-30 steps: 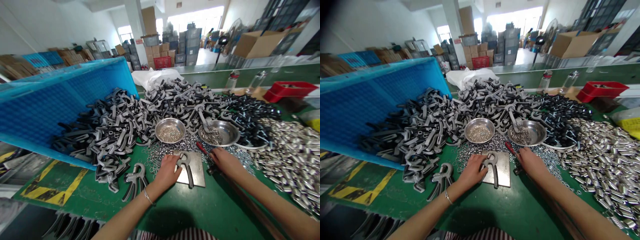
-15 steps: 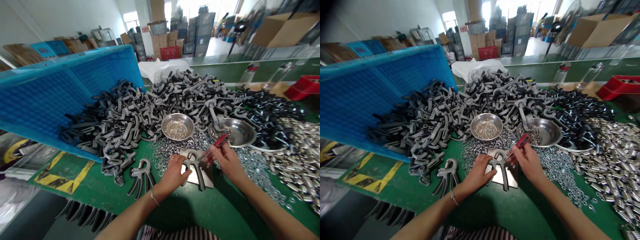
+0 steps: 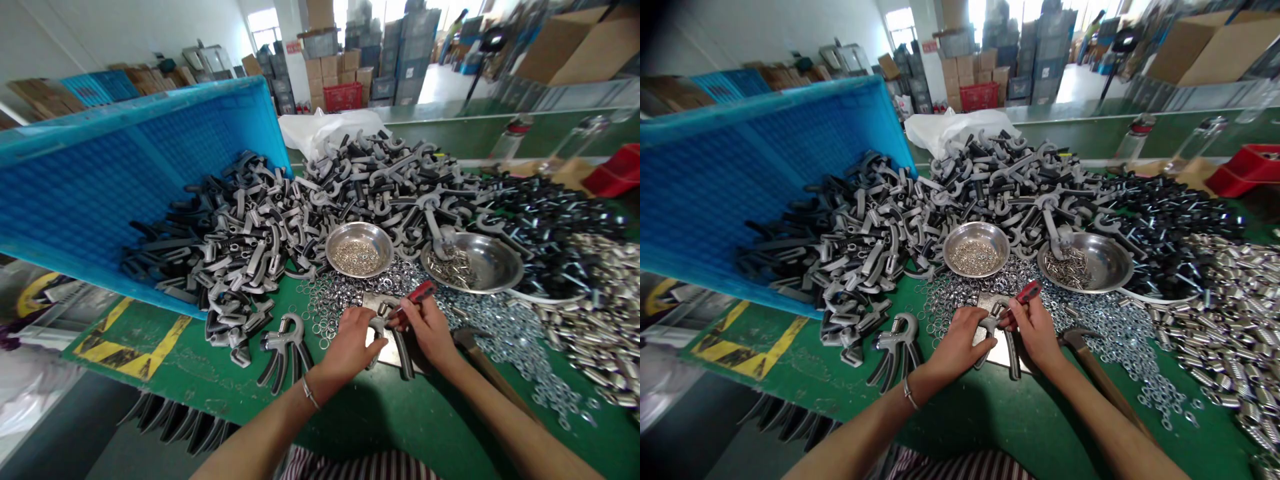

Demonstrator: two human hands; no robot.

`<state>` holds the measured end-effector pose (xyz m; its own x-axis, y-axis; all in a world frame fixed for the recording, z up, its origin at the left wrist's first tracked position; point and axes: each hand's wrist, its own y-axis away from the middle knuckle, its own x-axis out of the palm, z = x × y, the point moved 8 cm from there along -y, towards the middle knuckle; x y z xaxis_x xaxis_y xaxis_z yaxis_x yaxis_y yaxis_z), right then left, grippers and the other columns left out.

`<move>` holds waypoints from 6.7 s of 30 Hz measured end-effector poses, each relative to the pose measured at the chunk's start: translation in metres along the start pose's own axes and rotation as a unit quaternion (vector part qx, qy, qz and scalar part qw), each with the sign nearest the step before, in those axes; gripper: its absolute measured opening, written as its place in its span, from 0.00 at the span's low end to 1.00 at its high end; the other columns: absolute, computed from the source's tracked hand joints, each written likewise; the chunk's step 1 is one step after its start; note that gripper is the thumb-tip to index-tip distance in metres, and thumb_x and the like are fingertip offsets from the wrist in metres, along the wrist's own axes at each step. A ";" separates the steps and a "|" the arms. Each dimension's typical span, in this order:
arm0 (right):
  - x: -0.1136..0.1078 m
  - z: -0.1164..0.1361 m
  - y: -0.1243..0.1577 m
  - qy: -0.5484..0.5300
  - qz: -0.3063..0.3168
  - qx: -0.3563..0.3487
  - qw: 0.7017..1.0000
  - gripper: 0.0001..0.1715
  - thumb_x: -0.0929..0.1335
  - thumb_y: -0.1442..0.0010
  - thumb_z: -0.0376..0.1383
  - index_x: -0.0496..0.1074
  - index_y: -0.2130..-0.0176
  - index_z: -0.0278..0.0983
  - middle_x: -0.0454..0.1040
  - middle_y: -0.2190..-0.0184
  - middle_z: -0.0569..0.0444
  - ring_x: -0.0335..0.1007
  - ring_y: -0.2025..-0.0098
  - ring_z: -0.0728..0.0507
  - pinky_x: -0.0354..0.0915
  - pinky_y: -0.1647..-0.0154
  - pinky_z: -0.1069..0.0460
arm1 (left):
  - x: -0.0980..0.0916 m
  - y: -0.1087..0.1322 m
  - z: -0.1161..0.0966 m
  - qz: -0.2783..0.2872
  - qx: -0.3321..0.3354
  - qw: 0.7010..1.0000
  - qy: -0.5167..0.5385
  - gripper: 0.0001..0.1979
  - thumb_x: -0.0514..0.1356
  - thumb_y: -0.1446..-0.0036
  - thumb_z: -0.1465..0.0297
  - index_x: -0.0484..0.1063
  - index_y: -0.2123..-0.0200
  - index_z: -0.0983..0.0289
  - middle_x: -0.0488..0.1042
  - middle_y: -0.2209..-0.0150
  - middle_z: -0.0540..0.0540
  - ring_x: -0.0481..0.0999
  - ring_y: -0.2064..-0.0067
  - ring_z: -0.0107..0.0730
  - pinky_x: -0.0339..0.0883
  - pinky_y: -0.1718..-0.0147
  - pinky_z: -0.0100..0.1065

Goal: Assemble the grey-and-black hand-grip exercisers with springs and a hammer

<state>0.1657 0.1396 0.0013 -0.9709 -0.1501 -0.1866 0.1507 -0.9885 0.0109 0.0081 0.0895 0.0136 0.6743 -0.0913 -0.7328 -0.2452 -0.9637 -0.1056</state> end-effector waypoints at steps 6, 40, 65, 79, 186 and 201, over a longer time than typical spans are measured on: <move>0.009 0.011 0.011 0.165 -0.006 -0.057 0.985 0.15 0.64 0.36 0.49 0.64 0.61 0.41 0.76 0.69 0.47 0.76 0.65 0.35 0.68 0.60 0.42 | 0.000 0.000 0.000 0.001 -0.002 1.000 0.004 0.21 0.66 0.43 0.66 0.67 0.48 0.60 0.69 0.49 0.58 0.64 0.45 0.45 0.59 0.42 0.46; 0.060 0.086 -0.125 0.577 0.135 -0.234 0.771 0.10 0.69 0.37 0.36 0.80 0.65 0.33 0.78 0.63 0.41 0.70 0.52 0.35 0.63 0.48 0.42 | -0.080 -0.160 0.042 0.050 -0.049 0.938 -0.339 0.08 0.58 0.43 0.78 0.78 0.67 0.69 0.79 0.61 0.66 0.74 0.51 0.49 0.58 0.49 0.45; 0.071 0.049 -0.142 0.548 0.113 -0.160 0.813 0.21 0.69 0.34 0.42 0.69 0.45 0.36 0.72 0.47 0.47 0.73 0.51 0.40 0.71 0.52 0.41 | -0.028 -0.041 -0.005 -0.010 0.013 0.994 0.106 0.08 0.58 0.37 0.66 0.76 0.65 0.61 0.79 0.65 0.49 0.76 0.61 0.33 0.65 0.57 0.34; -0.003 0.040 -0.045 0.219 0.089 -0.102 0.966 0.10 0.65 0.39 0.41 0.71 0.63 0.39 0.77 0.67 0.53 0.74 0.64 0.43 0.67 0.60 0.48 | 0.000 -0.027 -0.010 -0.036 0.043 0.993 -0.105 0.09 0.59 0.35 0.62 0.76 0.63 0.60 0.76 0.62 0.54 0.69 0.54 0.40 0.57 0.52 0.41; -0.148 -0.044 0.133 0.482 0.082 -0.017 0.872 0.19 0.63 0.36 0.48 0.74 0.58 0.37 0.76 0.66 0.45 0.75 0.65 0.36 0.72 0.60 0.41 | -0.001 0.002 -0.021 0.023 0.139 0.973 -0.184 0.18 0.53 0.34 0.76 0.68 0.42 0.62 0.73 0.44 0.58 0.69 0.43 0.38 0.61 0.44 0.43; -0.063 0.049 0.089 0.277 0.136 0.043 0.950 0.26 0.53 0.30 0.52 0.69 0.64 0.41 0.71 0.77 0.56 0.69 0.75 0.44 0.65 0.70 0.50 | -0.013 -0.030 0.012 0.066 0.052 0.990 -0.111 0.07 0.63 0.40 0.67 0.77 0.58 0.60 0.74 0.60 0.54 0.69 0.53 0.40 0.60 0.50 0.41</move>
<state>0.2313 0.0607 0.0621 -0.6471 -0.3920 -0.6539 0.3438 -0.9156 0.2086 -0.0012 0.1221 0.0180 0.4644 -0.1470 -0.8734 -0.3993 -0.9149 -0.0584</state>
